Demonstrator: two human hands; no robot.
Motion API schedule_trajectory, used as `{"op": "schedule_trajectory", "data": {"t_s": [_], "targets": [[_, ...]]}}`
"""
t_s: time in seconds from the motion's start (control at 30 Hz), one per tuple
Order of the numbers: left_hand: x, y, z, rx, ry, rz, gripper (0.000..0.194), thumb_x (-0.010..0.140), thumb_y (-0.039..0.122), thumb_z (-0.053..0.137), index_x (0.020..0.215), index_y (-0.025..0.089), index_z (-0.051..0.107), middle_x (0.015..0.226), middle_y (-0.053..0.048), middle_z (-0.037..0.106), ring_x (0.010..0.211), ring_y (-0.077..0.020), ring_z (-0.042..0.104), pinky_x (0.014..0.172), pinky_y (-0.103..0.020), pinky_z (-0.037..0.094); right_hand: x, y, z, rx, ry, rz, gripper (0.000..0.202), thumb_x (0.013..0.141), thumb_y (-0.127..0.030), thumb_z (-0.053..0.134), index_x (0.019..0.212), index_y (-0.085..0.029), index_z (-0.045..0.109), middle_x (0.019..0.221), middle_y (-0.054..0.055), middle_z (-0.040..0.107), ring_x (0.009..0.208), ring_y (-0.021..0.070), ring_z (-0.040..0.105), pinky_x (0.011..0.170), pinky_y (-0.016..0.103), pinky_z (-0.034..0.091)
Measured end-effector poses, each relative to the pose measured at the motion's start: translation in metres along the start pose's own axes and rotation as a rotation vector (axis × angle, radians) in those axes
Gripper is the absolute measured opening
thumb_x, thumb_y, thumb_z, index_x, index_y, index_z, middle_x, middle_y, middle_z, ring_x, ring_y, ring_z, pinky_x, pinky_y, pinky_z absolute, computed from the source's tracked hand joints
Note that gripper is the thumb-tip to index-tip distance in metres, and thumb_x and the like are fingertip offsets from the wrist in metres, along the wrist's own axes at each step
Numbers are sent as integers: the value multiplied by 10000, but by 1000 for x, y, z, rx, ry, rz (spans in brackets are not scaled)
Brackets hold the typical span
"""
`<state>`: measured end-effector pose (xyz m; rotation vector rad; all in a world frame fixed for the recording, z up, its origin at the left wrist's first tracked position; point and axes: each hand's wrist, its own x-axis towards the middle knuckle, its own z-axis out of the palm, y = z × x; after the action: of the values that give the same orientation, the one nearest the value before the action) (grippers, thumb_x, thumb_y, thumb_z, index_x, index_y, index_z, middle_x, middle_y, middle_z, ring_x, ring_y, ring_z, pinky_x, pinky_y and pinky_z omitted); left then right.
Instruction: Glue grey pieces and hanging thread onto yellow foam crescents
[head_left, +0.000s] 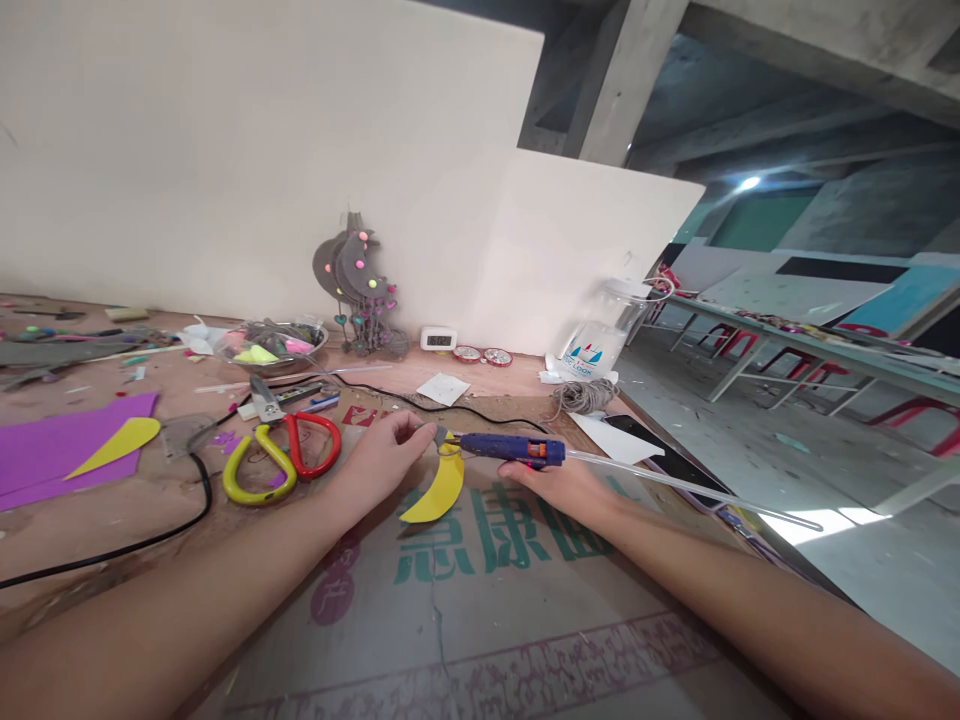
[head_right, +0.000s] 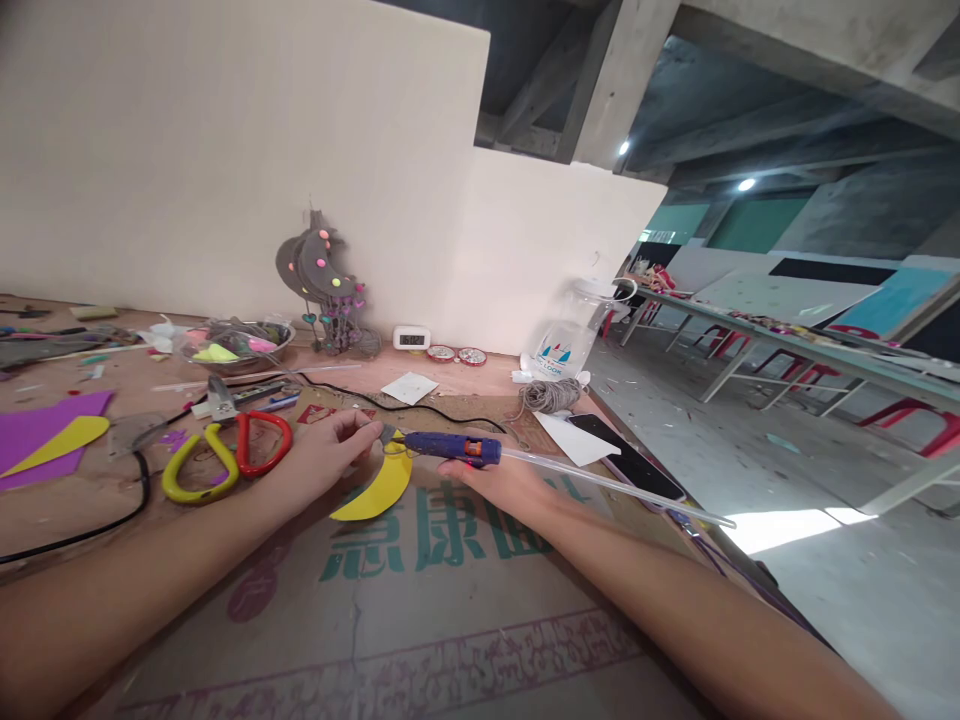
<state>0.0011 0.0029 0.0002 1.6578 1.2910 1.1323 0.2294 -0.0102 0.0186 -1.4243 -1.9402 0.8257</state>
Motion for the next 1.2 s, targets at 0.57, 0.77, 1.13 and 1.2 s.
{"op": "schedule_trajectory", "data": {"t_s": [0.57, 0.77, 1.13, 1.2], "targets": [[1, -2, 3, -123, 1, -25, 285, 734, 438, 529, 617, 185, 470, 473, 61, 445, 410, -81, 384, 412, -204, 285, -1, -2, -3, -95, 58, 2, 299, 691, -483, 615, 739, -189, 588, 685, -11, 612, 627, 135, 539, 568, 226, 415], [1, -6, 8, -186, 40, -7, 290, 734, 428, 531, 589, 187, 462, 433, 53, 441, 379, -83, 372, 383, -207, 269, 1, 4, -3, -67, 34, -38, 326, 724, -498, 587, 810, -183, 591, 731, 6, 622, 649, 145, 550, 587, 239, 432], [4, -8, 8, -171, 10, -17, 331, 735, 487, 528, 620, 179, 482, 479, 51, 438, 427, -91, 383, 426, -211, 287, 3, 6, -7, -10, 91, -106, 314, 766, -476, 553, 869, -182, 592, 752, 20, 634, 693, 171, 582, 633, 267, 465], [4, -8, 7, -162, -11, -21, 330, 748, 482, 519, 628, 176, 480, 506, 54, 429, 462, -92, 385, 453, -212, 292, 1, 5, -7, -7, 89, -97, 308, 765, -476, 554, 856, -184, 588, 721, 14, 630, 683, 173, 586, 624, 266, 467]]}}
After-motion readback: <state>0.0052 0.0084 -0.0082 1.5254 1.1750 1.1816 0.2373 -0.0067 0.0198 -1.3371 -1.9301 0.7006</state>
